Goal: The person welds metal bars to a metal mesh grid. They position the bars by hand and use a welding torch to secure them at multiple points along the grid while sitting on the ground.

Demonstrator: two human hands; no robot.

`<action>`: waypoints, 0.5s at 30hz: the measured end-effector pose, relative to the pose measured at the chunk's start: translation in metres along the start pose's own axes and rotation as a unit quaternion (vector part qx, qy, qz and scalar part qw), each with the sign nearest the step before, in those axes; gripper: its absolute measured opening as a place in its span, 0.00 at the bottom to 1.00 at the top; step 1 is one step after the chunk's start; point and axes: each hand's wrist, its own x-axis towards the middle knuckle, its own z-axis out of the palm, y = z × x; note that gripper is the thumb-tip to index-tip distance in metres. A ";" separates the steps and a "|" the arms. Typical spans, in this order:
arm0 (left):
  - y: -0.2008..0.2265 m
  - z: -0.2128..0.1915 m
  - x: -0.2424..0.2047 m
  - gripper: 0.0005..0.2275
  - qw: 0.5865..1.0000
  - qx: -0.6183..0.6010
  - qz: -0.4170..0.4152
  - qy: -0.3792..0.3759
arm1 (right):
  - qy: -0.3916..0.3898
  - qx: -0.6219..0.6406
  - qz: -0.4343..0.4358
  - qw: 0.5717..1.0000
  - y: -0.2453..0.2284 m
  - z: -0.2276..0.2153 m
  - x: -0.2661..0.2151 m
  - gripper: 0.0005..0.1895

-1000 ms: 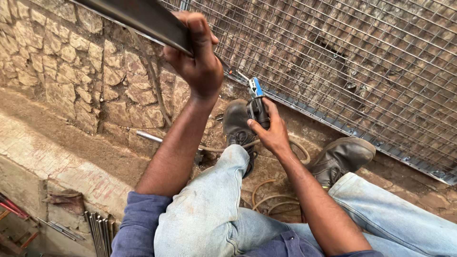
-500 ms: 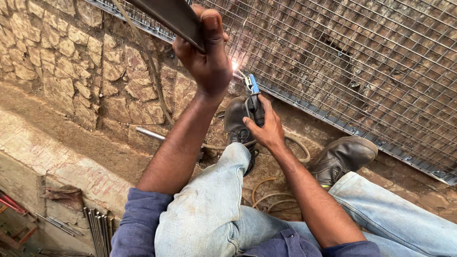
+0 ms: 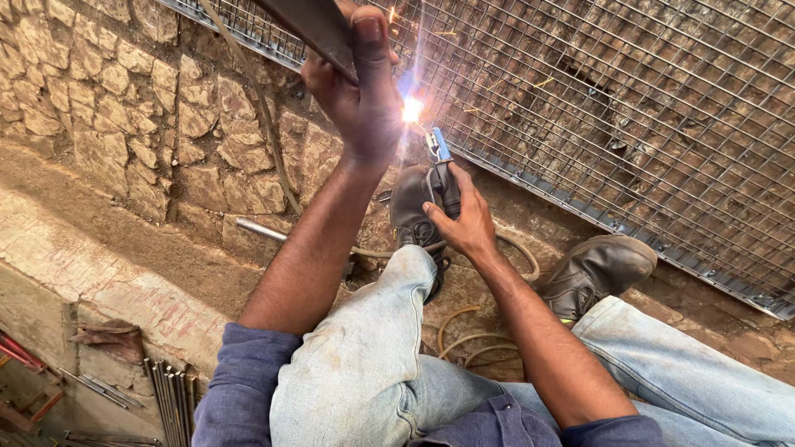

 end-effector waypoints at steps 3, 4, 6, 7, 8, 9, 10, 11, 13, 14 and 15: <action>0.001 -0.001 0.000 0.14 1.000 0.003 -0.007 -0.004 | 0.005 0.000 -0.007 1.000 0.001 0.001 0.002 0.45; 0.002 -0.003 -0.002 0.14 1.000 0.004 -0.015 -0.005 | 0.009 0.001 -0.010 1.000 0.002 0.001 0.002 0.45; 0.003 -0.005 -0.004 0.15 0.999 0.027 -0.040 -0.008 | 0.015 0.003 -0.017 1.000 0.002 0.001 0.002 0.45; 0.003 -0.007 -0.004 0.15 0.998 0.039 -0.052 -0.010 | 0.012 0.008 -0.010 1.000 0.002 0.001 0.002 0.45; 0.003 -0.007 -0.003 0.15 0.994 0.055 -0.094 0.000 | 0.011 0.014 -0.003 1.000 0.002 0.000 0.002 0.44; 0.002 -0.006 -0.001 0.14 0.988 0.071 -0.136 0.008 | 0.010 0.020 0.003 1.000 0.002 0.000 0.002 0.44; 0.001 -0.006 0.000 0.14 0.980 0.088 -0.178 0.018 | 0.002 0.033 0.026 0.999 0.002 0.000 0.001 0.45; -0.001 -0.005 0.000 0.15 0.991 0.065 -0.114 0.008 | -0.005 0.046 0.049 0.998 0.003 -0.001 0.000 0.45; -0.003 -0.003 0.002 0.17 1.000 0.020 0.015 -0.010 | 0.004 0.069 0.040 0.997 0.004 0.000 -0.001 0.45; -0.003 -0.003 0.003 0.17 1.000 0.026 0.013 -0.013 | 0.021 0.080 0.007 0.997 0.004 0.000 -0.001 0.44; -0.003 -0.003 0.003 0.17 0.999 0.031 0.010 -0.015 | 0.038 0.091 -0.026 0.995 0.005 0.000 -0.001 0.44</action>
